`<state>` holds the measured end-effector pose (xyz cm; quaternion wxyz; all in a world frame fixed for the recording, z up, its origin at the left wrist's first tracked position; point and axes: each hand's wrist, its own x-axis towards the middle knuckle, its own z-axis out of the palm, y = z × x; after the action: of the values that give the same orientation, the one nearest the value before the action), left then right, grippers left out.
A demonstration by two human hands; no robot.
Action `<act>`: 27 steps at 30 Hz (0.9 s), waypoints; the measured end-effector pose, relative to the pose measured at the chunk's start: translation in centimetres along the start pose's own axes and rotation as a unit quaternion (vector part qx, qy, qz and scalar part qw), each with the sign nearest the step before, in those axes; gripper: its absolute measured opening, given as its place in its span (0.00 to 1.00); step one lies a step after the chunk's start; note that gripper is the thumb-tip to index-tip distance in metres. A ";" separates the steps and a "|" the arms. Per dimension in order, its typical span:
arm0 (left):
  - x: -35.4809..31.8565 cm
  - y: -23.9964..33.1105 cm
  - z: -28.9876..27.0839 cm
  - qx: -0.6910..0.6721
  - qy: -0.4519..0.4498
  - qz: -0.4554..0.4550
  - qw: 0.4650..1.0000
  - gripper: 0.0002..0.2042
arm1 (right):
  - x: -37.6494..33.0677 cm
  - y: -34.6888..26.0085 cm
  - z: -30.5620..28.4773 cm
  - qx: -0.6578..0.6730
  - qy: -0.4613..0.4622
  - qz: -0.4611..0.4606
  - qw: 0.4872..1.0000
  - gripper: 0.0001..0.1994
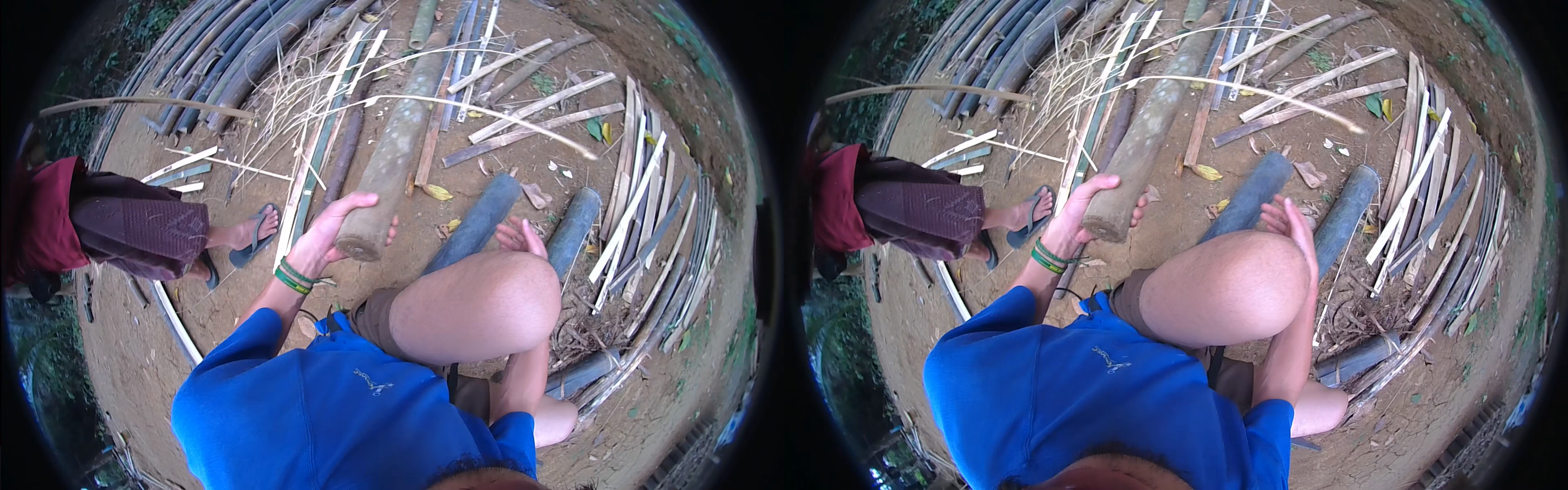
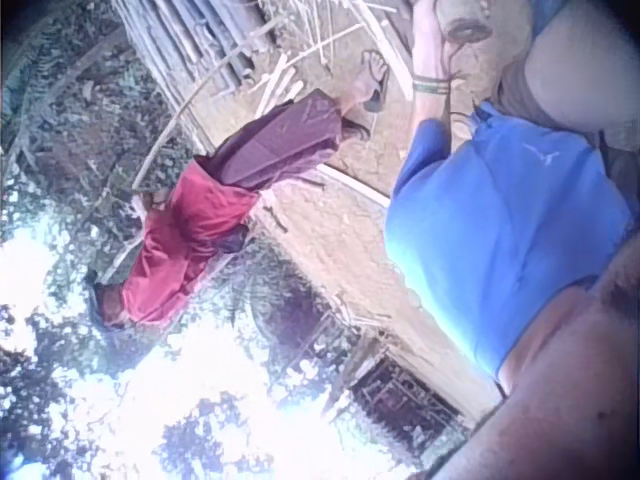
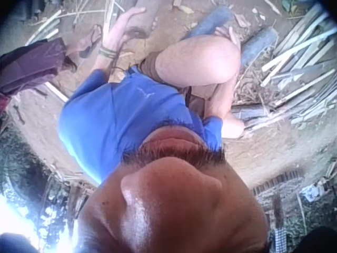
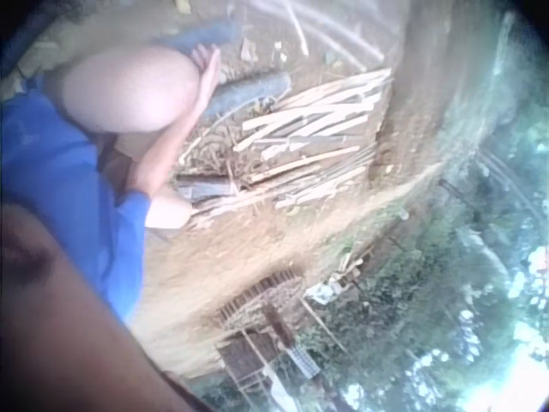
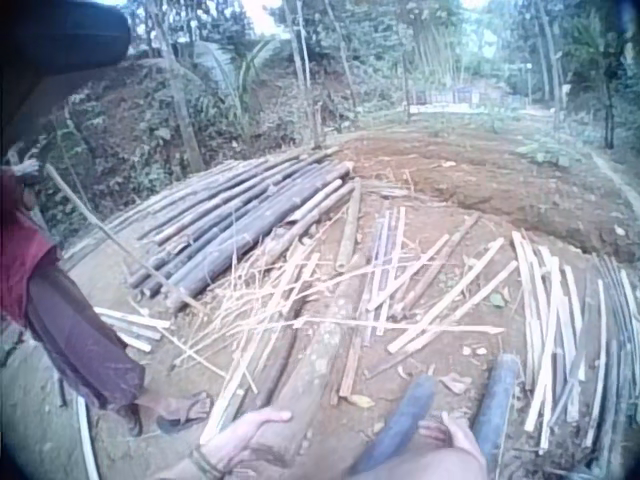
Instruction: The person sits on the ground and uses a machete to split a long bamboo pole into thin strips. They hold the pole between their legs and repeatedly strike it with the blade to separate the sections, then set the split pieces aside.
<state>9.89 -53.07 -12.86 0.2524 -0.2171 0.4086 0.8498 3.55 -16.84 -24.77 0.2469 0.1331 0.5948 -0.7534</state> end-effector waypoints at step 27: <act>2.5 10.0 14.5 0.714 -0.194 0.075 0.668 0.38 | -3.0 -8.3 -3.9 0.408 0.064 -0.289 0.864 0.21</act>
<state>-0.51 -46.12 -0.18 0.3393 0.2305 0.8474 0.3372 1.26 -11.08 -17.37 -0.0966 0.0922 0.2601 -0.9563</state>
